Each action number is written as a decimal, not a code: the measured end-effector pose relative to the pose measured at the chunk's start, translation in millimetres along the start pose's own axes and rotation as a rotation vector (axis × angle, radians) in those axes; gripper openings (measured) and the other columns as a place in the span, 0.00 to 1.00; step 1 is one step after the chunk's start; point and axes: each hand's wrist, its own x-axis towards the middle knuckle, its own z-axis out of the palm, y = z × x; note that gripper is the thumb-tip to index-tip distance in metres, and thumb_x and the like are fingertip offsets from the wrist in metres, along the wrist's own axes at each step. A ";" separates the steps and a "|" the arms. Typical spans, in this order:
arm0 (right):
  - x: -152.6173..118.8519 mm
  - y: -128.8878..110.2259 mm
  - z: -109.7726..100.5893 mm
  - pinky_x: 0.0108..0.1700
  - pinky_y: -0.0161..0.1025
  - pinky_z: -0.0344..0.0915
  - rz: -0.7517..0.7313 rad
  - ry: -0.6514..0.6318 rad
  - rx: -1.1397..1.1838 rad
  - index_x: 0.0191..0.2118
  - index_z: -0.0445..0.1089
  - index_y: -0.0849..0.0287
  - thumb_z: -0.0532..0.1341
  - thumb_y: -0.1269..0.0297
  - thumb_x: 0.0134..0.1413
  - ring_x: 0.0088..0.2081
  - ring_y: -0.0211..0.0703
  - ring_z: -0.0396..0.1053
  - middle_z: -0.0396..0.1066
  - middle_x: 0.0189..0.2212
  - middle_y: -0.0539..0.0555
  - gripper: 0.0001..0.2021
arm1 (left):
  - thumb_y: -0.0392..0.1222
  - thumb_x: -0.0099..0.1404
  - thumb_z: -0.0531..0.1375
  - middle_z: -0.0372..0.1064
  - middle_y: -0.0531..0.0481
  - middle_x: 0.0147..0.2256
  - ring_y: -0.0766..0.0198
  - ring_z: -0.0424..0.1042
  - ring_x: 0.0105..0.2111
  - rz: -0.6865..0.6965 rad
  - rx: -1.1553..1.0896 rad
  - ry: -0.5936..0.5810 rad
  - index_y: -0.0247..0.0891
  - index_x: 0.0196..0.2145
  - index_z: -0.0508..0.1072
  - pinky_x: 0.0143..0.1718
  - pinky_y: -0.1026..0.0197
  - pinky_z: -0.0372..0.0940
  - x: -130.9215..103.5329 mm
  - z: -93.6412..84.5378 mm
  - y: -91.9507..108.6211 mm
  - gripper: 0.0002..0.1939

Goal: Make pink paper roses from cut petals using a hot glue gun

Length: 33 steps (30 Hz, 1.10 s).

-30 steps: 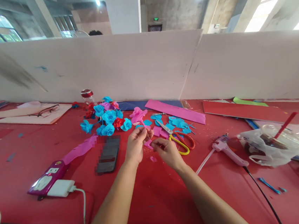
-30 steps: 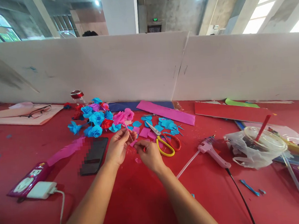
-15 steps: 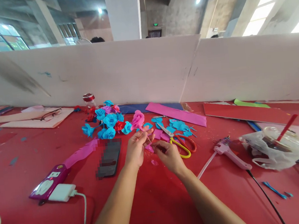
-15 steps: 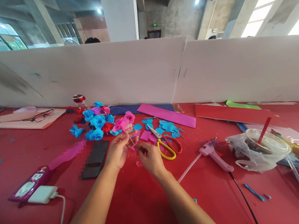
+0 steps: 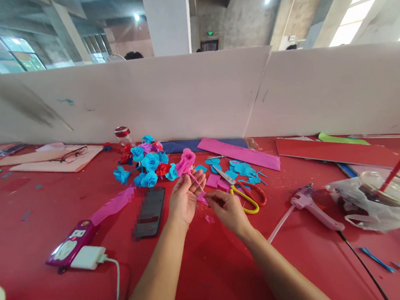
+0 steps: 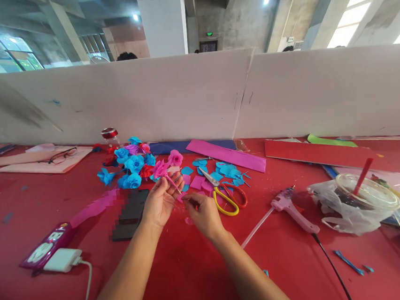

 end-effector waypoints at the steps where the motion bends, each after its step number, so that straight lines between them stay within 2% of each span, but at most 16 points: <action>1: -0.2 -0.7 -0.1 0.30 0.34 0.62 0.009 0.005 -0.010 0.37 0.76 0.62 0.57 0.66 0.53 0.26 0.39 0.68 0.75 0.26 0.54 0.11 | 0.39 0.62 0.61 0.78 0.42 0.38 0.55 0.75 0.44 0.004 -0.001 0.006 0.34 0.36 0.74 0.54 0.48 0.62 0.6 -0.3 0.0 0.07; 6: -1.7 -2.0 -0.6 0.26 0.33 0.58 0.015 0.011 -0.041 0.42 0.77 0.61 0.57 0.65 0.52 0.22 0.36 0.62 0.73 0.23 0.52 0.14 | 0.38 0.62 0.60 0.78 0.44 0.35 0.60 0.77 0.39 0.012 0.003 0.059 0.35 0.34 0.75 0.53 0.51 0.63 2.1 -0.4 0.8 0.05; 12: -3.3 -1.5 0.6 0.26 0.32 0.58 0.006 0.000 -0.029 0.42 0.77 0.62 0.57 0.65 0.52 0.21 0.35 0.61 0.69 0.20 0.50 0.15 | 0.39 0.61 0.61 0.78 0.46 0.34 0.63 0.77 0.35 0.027 0.001 0.085 0.35 0.34 0.75 0.50 0.55 0.66 2.7 -0.7 2.3 0.05; 25: -5.5 -7.1 -2.7 0.25 0.33 0.57 -0.014 0.024 -0.052 0.39 0.78 0.62 0.56 0.66 0.51 0.21 0.35 0.61 0.71 0.21 0.51 0.14 | 0.42 0.54 0.67 0.76 0.48 0.30 0.58 0.76 0.39 0.097 0.068 0.071 0.36 0.29 0.73 0.49 0.51 0.66 3.0 0.8 3.3 0.09; 29: -7.0 -7.6 -0.2 0.25 0.33 0.57 0.031 0.011 0.078 0.39 0.77 0.63 0.57 0.65 0.51 0.21 0.36 0.61 0.68 0.20 0.51 0.14 | 0.41 0.53 0.68 0.76 0.49 0.28 0.59 0.77 0.37 0.086 0.040 0.065 0.36 0.29 0.72 0.49 0.51 0.66 3.6 0.1 2.6 0.09; 33: -7.6 -11.0 4.3 0.22 0.31 0.55 0.172 -0.094 0.341 0.40 0.76 0.64 0.58 0.62 0.50 0.20 0.34 0.59 0.64 0.17 0.48 0.15 | 0.41 0.54 0.67 0.76 0.49 0.28 0.59 0.77 0.36 0.081 0.044 0.081 0.36 0.28 0.72 0.49 0.50 0.66 5.3 -1.4 1.8 0.08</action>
